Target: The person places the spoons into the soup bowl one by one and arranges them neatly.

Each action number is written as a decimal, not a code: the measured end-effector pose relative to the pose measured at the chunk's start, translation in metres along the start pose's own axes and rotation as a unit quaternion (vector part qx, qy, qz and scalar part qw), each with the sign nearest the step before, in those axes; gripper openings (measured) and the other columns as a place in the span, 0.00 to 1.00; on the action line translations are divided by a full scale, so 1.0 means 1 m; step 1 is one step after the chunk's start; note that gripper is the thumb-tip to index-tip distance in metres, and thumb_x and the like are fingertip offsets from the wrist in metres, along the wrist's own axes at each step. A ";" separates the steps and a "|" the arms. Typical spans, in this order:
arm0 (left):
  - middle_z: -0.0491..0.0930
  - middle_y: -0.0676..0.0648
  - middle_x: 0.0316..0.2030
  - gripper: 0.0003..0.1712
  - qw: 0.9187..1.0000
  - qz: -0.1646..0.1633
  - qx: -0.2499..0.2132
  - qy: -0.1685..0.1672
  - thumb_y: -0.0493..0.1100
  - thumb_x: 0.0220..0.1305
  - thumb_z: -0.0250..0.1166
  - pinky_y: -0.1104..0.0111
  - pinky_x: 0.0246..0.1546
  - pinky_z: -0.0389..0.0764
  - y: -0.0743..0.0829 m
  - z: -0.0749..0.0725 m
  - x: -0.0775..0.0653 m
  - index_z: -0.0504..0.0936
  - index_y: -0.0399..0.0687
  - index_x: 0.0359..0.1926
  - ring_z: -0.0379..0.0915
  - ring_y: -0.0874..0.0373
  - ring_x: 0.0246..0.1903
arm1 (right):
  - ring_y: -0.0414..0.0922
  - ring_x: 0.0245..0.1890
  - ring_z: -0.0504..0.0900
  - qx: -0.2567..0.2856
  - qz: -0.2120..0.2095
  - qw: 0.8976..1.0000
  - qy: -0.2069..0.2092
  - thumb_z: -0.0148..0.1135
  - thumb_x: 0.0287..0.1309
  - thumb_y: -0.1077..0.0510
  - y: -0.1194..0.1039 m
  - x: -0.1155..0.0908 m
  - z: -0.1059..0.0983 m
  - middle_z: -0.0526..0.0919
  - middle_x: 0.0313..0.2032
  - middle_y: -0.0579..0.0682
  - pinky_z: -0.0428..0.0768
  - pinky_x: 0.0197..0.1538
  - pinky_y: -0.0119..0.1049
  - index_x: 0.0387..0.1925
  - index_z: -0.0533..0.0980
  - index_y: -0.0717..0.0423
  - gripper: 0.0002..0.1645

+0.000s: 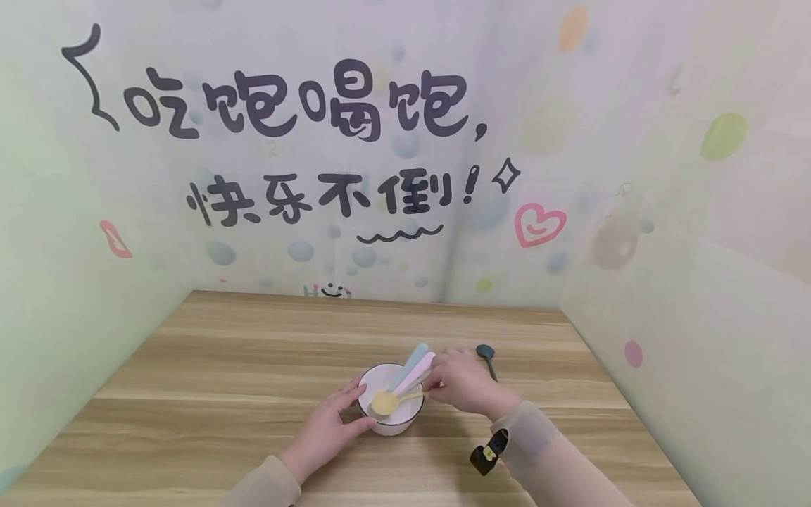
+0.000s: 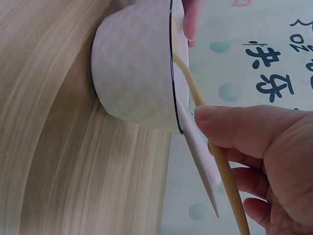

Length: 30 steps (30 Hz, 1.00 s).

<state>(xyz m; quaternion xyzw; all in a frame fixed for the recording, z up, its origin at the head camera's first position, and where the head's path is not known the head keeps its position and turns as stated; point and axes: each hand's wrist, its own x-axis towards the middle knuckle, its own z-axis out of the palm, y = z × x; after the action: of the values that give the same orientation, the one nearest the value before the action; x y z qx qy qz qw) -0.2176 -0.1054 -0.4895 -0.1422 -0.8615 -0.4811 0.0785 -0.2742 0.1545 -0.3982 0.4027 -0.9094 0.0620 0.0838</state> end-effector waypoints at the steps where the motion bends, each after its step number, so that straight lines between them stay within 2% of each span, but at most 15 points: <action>1: 0.66 0.43 0.67 0.39 1.000 0.001 0.001 0.001 0.51 0.53 0.73 0.48 0.64 0.62 0.000 0.000 0.000 0.74 0.35 0.61 0.60 0.42 0.66 | 0.37 0.31 0.68 -0.002 -0.002 1.000 -0.001 0.73 0.48 0.56 0.000 0.000 0.000 0.73 0.25 0.32 0.69 0.42 0.40 0.26 0.86 0.41 0.03; 12: 0.67 0.42 0.66 0.39 1.000 0.006 -0.001 0.006 0.53 0.52 0.73 0.47 0.64 0.62 0.000 0.001 0.001 0.75 0.36 0.60 0.61 0.42 0.65 | 0.37 0.32 0.69 -0.036 -0.017 0.999 -0.008 0.72 0.50 0.56 -0.002 0.005 0.005 0.72 0.25 0.32 0.68 0.42 0.38 0.26 0.86 0.40 0.04; 19: 0.66 0.44 0.67 0.38 1.000 -0.008 -0.003 0.004 0.52 0.53 0.74 0.49 0.65 0.62 0.001 0.001 0.001 0.75 0.37 0.61 0.60 0.44 0.66 | 0.38 0.33 0.70 -0.061 -0.033 0.998 0.002 0.73 0.49 0.54 -0.004 0.006 0.007 0.74 0.25 0.33 0.67 0.40 0.36 0.26 0.86 0.40 0.03; 23: 0.67 0.43 0.66 0.38 1.000 -0.005 0.001 0.006 0.51 0.53 0.74 0.48 0.64 0.62 0.001 0.002 0.001 0.75 0.36 0.60 0.61 0.42 0.65 | 0.39 0.32 0.70 -0.066 -0.040 0.997 0.005 0.74 0.47 0.54 -0.003 0.007 0.008 0.74 0.25 0.34 0.66 0.38 0.35 0.26 0.86 0.40 0.03; 30: 0.67 0.45 0.67 0.37 1.000 -0.012 0.004 0.005 0.51 0.53 0.73 0.49 0.65 0.62 0.000 0.002 0.001 0.75 0.37 0.61 0.60 0.43 0.66 | 0.39 0.34 0.72 -0.075 -0.039 0.996 -0.002 0.73 0.49 0.52 -0.002 0.007 0.011 0.76 0.26 0.34 0.68 0.41 0.36 0.27 0.86 0.40 0.02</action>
<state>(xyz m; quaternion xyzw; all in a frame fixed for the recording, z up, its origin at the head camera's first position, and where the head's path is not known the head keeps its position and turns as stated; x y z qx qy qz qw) -0.2189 -0.1038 -0.4904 -0.1290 -0.8649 -0.4789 0.0770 -0.2786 0.1460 -0.4070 0.4308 -0.8951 -0.0111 0.1142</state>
